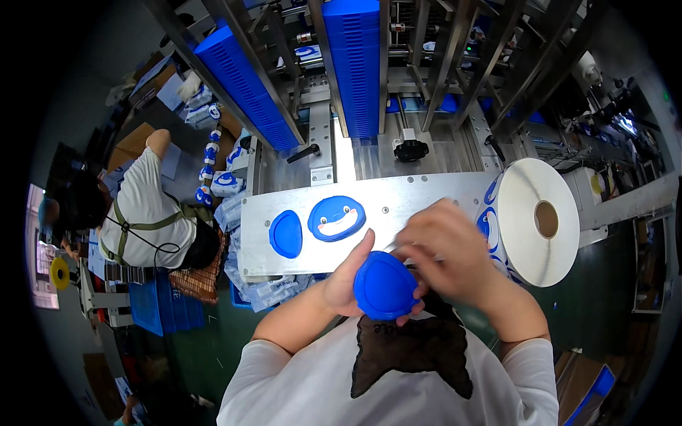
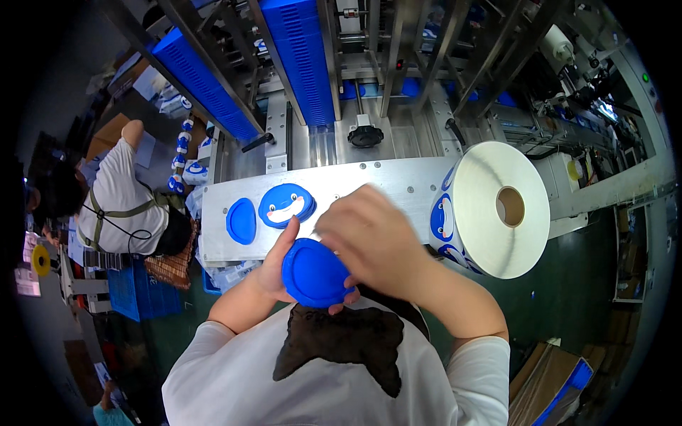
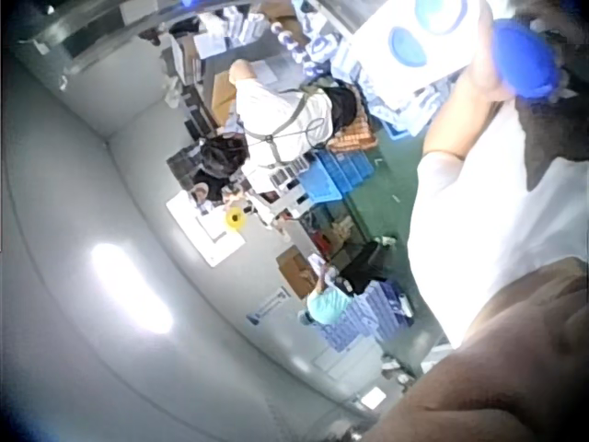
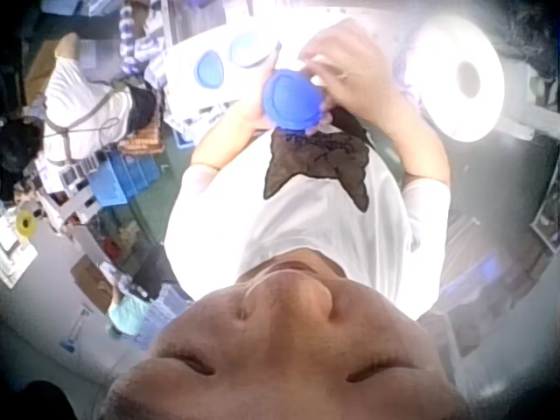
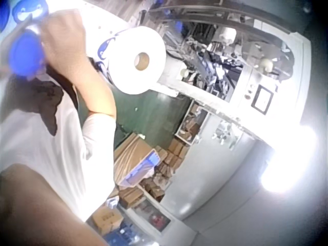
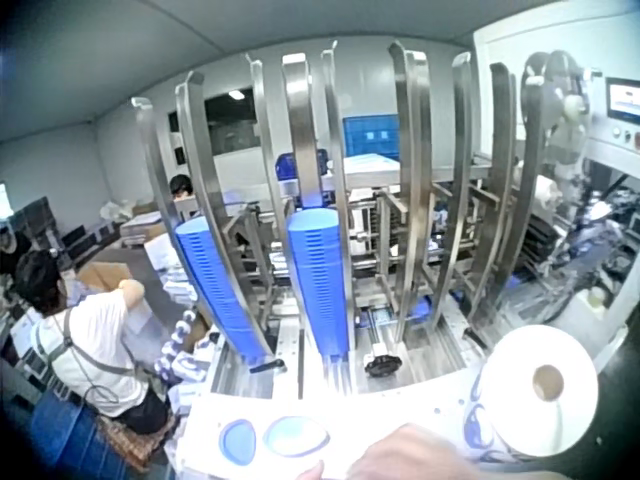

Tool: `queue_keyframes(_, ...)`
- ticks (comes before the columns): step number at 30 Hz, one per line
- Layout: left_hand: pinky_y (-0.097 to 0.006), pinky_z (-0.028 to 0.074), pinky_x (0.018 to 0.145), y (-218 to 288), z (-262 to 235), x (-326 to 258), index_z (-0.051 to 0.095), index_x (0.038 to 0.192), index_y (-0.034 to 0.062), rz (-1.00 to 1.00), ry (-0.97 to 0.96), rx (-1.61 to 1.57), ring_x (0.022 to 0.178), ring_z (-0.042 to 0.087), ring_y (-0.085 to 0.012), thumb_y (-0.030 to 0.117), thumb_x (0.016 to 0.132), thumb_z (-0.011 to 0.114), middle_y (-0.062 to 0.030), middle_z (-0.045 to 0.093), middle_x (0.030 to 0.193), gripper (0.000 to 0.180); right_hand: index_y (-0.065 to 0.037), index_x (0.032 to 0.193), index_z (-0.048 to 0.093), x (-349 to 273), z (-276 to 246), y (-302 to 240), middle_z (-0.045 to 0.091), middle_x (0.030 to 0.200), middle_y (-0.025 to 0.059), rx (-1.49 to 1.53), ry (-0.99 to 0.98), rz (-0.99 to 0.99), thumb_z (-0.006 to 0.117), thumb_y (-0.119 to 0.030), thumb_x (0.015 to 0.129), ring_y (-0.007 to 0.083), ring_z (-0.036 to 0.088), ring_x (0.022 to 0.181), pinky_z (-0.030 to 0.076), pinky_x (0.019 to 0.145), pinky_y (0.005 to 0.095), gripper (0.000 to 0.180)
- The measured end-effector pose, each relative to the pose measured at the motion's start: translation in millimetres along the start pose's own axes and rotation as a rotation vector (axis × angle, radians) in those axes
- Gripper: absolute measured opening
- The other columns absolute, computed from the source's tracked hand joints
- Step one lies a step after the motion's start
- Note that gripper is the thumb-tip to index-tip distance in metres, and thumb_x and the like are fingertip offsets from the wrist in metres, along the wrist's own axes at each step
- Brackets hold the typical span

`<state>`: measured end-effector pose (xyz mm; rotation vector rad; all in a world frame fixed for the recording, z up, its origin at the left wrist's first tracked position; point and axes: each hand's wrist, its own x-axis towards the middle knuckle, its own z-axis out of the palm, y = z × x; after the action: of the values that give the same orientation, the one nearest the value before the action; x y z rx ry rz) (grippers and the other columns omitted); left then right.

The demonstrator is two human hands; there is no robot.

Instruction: The person peels circular labels from a roll and applies them to the top of blue plastic lids before placing the lids into a machine.

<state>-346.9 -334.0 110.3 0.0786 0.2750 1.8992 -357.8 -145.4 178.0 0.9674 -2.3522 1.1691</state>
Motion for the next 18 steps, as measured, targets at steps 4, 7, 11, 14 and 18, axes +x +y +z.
queue_keyframes(4, -0.043, 0.052, 0.074, -0.9, -3.7, 2.3, 0.042, 0.135, 0.0088, -0.021, -0.060, -0.030, 0.099, 0.058, -0.0375, 0.079, 0.085, 0.012, -0.0174, 0.057, 0.108, 0.091, -0.006, 0.091, 0.063, -2.9, 5.3, 7.6, 0.062, 0.090, 0.0080, -0.076, -0.015, -0.020, 0.068, -0.003, 0.074, 0.0279, 0.057, 0.083, 0.048, 0.070, 0.0364, 0.017)
queue_keyframes(7, -0.043, 0.052, 0.076, -0.7, -4.4, 1.3, 0.047, 0.131, 0.0071, 0.000, -0.115, -0.078, 0.102, 0.058, -0.0385, 0.080, 0.084, 0.010, -0.0187, 0.059, 0.110, 0.094, -0.006, 0.093, 0.063, -4.5, -9.2, 9.3, 0.061, 0.090, 0.0078, -0.135, 0.125, 0.063, 0.068, -0.004, 0.075, 0.0275, 0.056, 0.083, 0.048, 0.069, 0.0360, 0.019)
queue_keyframes(11, -0.043, 0.053, 0.077, -4.3, -10.8, -2.5, 0.037, 0.139, 0.0087, -0.033, -0.029, 0.008, 0.101, 0.059, -0.0385, 0.082, 0.081, 0.010, -0.0207, 0.057, 0.112, 0.097, -0.005, 0.093, 0.063, -2.6, 11.1, -3.5, 0.060, 0.087, 0.0077, 0.022, -0.089, -0.035, 0.069, -0.004, 0.075, 0.0278, 0.056, 0.082, 0.048, 0.070, 0.0359, 0.019)
queue_keyframes(14, -0.045, 0.054, 0.078, -0.3, -15.3, -1.6, 0.028, 0.144, 0.0092, -0.012, -0.135, 0.125, 0.104, 0.059, -0.0415, 0.096, 0.060, 0.008, -0.0221, 0.056, 0.116, 0.123, -0.005, 0.090, 0.062, -6.2, 17.7, 1.4, 0.060, 0.085, 0.0087, 0.047, -0.022, 0.071, 0.068, -0.006, 0.076, 0.0281, 0.056, 0.080, 0.048, 0.071, 0.0370, 0.015)
queue_keyframes(18, -0.046, 0.051, 0.086, 2.5, 11.1, -11.9, 0.031, 0.142, 0.0047, 0.127, 0.018, 0.266, 0.107, 0.059, -0.0402, 0.100, 0.052, 0.007, -0.0217, 0.056, 0.117, 0.133, -0.005, 0.086, 0.060, -9.6, 15.5, 2.6, 0.060, 0.084, 0.0094, 0.072, -0.006, 0.202, 0.068, -0.005, 0.075, 0.0284, 0.056, 0.081, 0.047, 0.071, 0.0367, 0.014)
